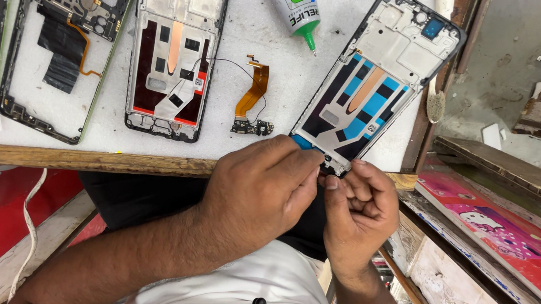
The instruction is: The person disassembles and reassembles smartphone components on a workbench. They remove a ribbon cable, apply adhesive to the phone frame, and reattach the cable and other parts using their hands and a small tool.
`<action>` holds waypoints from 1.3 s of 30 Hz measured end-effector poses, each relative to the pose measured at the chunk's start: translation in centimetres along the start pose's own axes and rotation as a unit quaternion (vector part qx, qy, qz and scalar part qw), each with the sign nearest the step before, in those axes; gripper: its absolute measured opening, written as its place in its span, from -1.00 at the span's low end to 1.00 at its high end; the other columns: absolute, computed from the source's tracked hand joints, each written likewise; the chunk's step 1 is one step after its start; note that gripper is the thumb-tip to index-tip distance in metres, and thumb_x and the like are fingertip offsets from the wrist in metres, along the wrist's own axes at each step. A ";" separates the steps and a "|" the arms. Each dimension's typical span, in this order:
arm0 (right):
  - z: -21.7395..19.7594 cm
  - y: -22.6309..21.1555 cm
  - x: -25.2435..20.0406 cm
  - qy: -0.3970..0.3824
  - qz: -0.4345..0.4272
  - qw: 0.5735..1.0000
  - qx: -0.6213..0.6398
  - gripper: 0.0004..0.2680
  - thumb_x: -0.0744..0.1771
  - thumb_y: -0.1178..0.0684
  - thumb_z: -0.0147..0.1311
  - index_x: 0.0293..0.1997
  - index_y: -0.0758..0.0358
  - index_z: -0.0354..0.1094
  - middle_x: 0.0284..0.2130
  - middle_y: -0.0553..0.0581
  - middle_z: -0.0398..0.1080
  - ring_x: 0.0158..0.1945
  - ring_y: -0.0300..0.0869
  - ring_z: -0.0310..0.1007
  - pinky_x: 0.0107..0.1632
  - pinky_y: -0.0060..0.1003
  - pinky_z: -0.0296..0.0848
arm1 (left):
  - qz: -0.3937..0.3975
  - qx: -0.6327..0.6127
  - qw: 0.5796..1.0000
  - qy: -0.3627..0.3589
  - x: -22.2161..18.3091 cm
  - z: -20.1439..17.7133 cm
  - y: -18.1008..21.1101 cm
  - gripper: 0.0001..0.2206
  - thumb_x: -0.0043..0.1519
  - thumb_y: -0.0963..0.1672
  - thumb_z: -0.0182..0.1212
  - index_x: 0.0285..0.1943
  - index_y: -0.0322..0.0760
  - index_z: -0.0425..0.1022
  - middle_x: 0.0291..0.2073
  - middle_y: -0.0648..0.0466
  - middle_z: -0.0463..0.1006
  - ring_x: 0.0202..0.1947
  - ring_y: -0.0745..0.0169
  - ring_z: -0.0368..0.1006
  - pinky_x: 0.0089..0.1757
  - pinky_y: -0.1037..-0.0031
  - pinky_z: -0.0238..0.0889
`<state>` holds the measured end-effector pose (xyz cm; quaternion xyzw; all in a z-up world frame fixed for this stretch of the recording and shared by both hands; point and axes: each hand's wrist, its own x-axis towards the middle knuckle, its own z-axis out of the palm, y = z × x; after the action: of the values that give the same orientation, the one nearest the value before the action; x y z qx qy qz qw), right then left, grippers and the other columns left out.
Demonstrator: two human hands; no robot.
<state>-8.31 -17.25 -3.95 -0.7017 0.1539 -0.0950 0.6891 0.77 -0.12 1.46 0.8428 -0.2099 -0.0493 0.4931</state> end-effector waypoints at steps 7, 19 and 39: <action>0.0 -0.1 0.1 -0.005 -0.006 1.000 -0.001 -0.72 0.41 0.40 0.05 0.27 0.45 0.18 -0.03 0.38 0.53 0.01 -0.19 0.59 0.10 -0.39 0.60 | -0.001 -0.007 1.000 -0.021 0.3 -0.1 0.0 -0.80 0.20 -0.24 0.32 -0.02 -0.39 0.50 -0.33 0.01 0.50 -0.31 0.11 0.54 -0.29 0.36 0.45; -0.2 0.2 0.0 -0.008 -0.008 1.000 -0.025 -0.68 0.40 0.41 0.06 0.31 0.43 0.16 -0.04 0.36 0.53 -0.02 -0.25 0.58 0.03 -0.48 0.58 | 0.016 0.028 0.998 -0.053 0.7 -0.4 -0.1 -0.77 0.21 -0.20 0.35 0.01 -0.38 0.52 -0.31 0.03 0.46 -0.33 0.15 0.52 -0.33 0.38 0.43; 0.1 -0.5 0.2 -0.008 0.016 0.999 0.033 -0.73 0.43 0.41 -0.01 0.29 0.46 0.16 -0.01 0.37 0.50 0.02 -0.18 0.58 0.15 -0.30 0.61 | 0.011 -0.032 0.999 -0.007 0.5 -0.5 -0.7 -0.81 0.25 -0.24 0.28 0.02 -0.38 0.51 -0.27 0.00 0.49 -0.26 0.08 0.54 -0.25 0.33 0.44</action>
<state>-8.01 -17.21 -3.50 -0.6765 0.1565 -0.0839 0.7147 1.62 0.41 1.17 0.8241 -0.2208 -0.0561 0.5187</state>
